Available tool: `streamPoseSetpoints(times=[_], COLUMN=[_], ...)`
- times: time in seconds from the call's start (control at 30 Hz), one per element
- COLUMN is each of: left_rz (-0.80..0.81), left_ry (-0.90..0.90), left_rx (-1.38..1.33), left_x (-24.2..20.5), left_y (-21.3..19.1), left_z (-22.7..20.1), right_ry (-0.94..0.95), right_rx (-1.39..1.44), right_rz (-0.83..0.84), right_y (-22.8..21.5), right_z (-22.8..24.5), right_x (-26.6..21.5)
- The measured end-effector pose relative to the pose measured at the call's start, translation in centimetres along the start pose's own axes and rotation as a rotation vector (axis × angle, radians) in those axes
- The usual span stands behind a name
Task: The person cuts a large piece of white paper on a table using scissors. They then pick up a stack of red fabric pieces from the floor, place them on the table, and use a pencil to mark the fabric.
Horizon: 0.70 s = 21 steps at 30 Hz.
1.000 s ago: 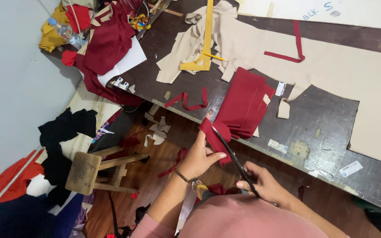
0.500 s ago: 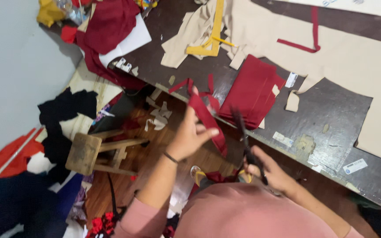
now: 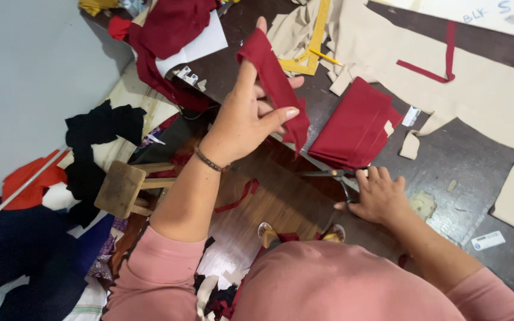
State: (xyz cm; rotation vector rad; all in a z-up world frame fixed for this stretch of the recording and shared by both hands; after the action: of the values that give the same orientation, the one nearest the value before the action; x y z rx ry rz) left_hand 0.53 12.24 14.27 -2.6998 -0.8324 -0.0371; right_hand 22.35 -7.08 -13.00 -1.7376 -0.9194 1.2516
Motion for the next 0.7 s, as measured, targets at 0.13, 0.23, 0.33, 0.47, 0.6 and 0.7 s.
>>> streamPoseSetpoints(times=[0.13,0.23,0.33,0.47,0.6,0.7], left_rz=[-0.028,-0.116,-0.137,-0.143,-0.109,-0.072], left_ry=[0.001,-0.030,-0.026,-0.009,0.081,0.044], left_rx=[0.023,0.024,0.048,0.038,0.009,-0.070], left_x=[-0.2,0.0,0.1,-0.1,0.0,-0.4], left_y=[-0.3,-1.0,-1.7,-2.0,-2.7,-3.0], left_z=[-0.8,-1.1,-1.5,-2.2,-2.8,-3.8], right_ry=[0.046,0.032,0.040,0.072,0.072,0.130], right_rx=[0.052,0.155,0.232,0.166,0.101,0.052], right_rz=[0.006,-0.021,0.190,0.231,0.363,0.362], right_y=[-2.4,-1.7,-1.8,-2.5,-4.0,-3.9], right_z=[2.1,2.2,1.9,0.8,-1.8,-3.9], right_x=[2.0,3.0,2.9,3.4,2.9,2.4])
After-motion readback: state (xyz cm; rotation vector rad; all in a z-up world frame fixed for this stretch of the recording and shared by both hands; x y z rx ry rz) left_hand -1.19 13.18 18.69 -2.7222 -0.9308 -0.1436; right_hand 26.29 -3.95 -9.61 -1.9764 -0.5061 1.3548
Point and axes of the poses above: each hand's wrist, its own x-axis towards the middle knuckle, its own y-axis out of the palm, z = x × y, the point moved 5 cm from there along x, towards the middle knuckle, and after that the axes turned 7 degrees about z, right-handed, at the moved point
